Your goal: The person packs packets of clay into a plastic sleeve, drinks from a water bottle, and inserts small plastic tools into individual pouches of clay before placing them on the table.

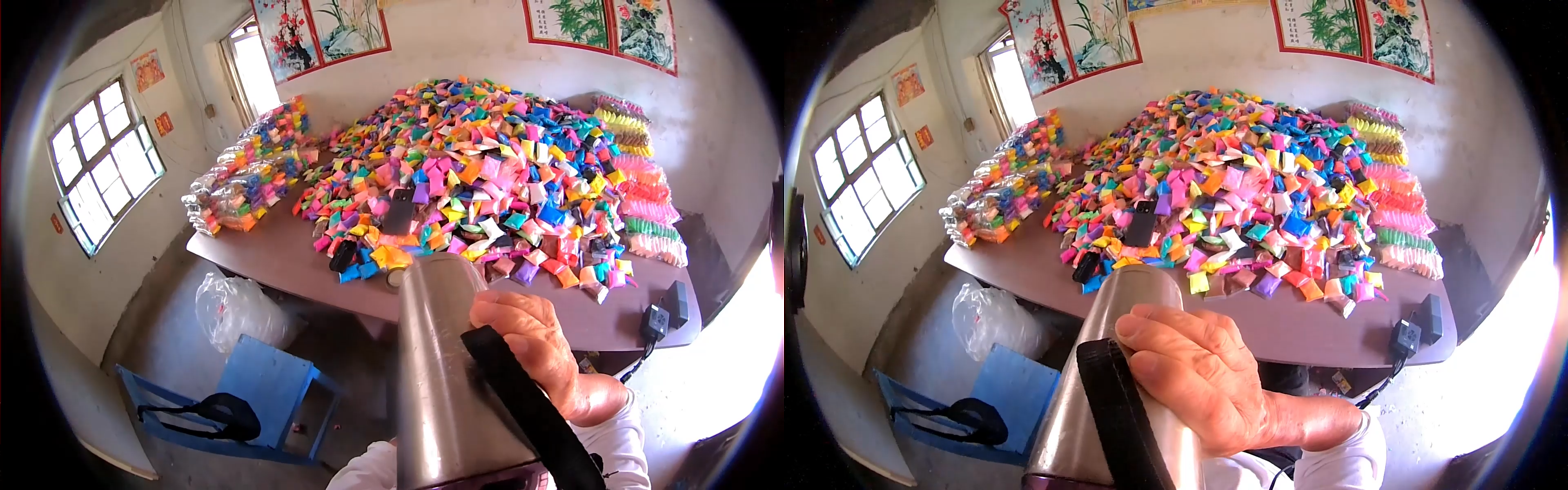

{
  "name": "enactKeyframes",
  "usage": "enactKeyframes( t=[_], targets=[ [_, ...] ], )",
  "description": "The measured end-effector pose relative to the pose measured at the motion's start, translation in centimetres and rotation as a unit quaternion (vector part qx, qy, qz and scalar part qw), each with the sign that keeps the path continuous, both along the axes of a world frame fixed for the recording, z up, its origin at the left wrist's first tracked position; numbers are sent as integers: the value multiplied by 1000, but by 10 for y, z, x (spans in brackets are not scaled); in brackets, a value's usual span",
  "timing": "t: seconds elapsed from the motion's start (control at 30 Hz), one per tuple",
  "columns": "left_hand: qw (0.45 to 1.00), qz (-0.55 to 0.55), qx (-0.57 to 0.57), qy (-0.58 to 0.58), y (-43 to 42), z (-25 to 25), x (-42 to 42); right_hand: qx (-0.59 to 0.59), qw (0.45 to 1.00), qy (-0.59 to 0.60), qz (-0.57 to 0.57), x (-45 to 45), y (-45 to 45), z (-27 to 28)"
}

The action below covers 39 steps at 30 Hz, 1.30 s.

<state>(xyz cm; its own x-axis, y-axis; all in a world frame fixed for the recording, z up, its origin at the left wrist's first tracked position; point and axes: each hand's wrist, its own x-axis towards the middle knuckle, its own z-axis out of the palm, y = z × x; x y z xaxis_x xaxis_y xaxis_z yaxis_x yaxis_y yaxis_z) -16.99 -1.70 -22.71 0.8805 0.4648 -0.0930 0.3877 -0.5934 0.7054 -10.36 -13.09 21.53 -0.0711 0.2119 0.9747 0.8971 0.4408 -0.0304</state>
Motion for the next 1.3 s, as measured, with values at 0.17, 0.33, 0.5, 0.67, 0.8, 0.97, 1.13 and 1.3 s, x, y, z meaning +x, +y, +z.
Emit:
enactKeyframes(
  t=[0.17,0.33,0.5,0.67,0.8,0.97,1.13,1.3],
  targets=[
    [1000,-1,1,4,1,1,1,-2,1000,-5,-2,1,-4,5],
    [1000,-3,1,5,2,2,2,26,1000,-13,-7,2,-1,6],
    [1000,-3,1,7,3,3,2,52,998,-35,-10,5,2,10],
    [1000,-6,3,10,6,4,3,71,997,-30,-17,1,5,14],
    [1000,-6,1,12,6,4,4,59,997,-33,-24,1,2,17],
    [1000,-9,1,15,8,4,5,89,996,-24,-16,0,8,16],
    [1000,-11,2,18,10,5,6,78,996,-37,-27,1,4,21],
    [1000,-12,2,19,11,6,7,73,996,-44,-31,2,2,24]
  ],
)
